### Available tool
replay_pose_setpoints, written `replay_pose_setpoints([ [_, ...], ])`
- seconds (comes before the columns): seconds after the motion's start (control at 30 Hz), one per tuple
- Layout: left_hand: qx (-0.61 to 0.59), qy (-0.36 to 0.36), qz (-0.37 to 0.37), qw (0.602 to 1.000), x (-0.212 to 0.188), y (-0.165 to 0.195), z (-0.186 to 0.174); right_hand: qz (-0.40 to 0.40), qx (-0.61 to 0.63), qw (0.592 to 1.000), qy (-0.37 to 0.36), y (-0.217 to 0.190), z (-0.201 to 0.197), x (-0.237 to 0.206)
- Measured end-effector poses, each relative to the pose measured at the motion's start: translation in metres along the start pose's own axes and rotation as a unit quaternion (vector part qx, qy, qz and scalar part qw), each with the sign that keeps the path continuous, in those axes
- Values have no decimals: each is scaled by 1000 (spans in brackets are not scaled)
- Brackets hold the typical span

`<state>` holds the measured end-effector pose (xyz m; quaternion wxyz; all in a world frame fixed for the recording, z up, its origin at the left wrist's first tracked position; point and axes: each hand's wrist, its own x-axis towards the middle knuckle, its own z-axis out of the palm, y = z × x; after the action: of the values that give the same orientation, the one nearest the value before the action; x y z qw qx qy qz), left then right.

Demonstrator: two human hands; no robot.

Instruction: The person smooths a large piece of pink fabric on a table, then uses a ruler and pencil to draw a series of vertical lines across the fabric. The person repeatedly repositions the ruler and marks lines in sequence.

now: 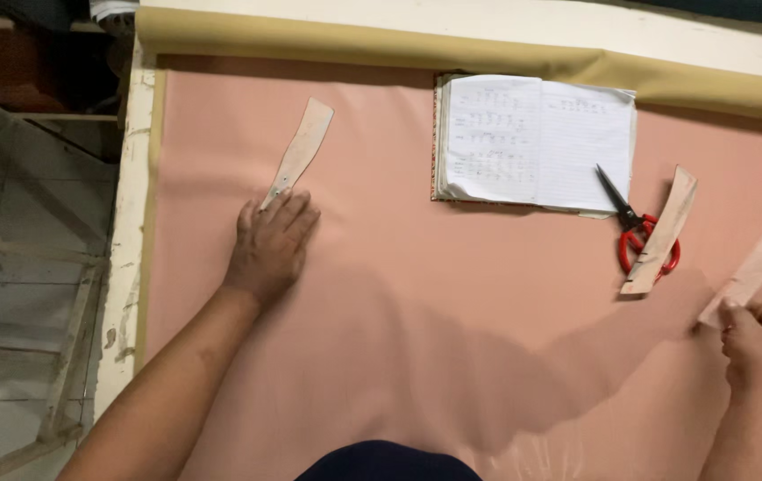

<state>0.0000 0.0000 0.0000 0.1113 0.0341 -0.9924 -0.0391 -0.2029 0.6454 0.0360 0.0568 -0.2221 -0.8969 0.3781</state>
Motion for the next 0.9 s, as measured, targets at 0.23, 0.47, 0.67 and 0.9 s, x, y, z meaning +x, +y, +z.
replay_pose_setpoints([
  [0.23, -237, 37, -35, 970, -69, -29, -13, -32, 168, 960, -222, -70, 110, -213],
  [0.47, -274, -37, -39, 960, -87, -36, -18, -98, 56, 876, -469, -164, 232, -363],
  [0.67, -227, -72, -11, 971, -96, -31, -16, -108, -4, 884, -454, -188, 262, -389],
  [0.9, -199, -70, -6, 978, -100, -29, -4, -348, -95, 849, -385, -172, 253, -384],
])
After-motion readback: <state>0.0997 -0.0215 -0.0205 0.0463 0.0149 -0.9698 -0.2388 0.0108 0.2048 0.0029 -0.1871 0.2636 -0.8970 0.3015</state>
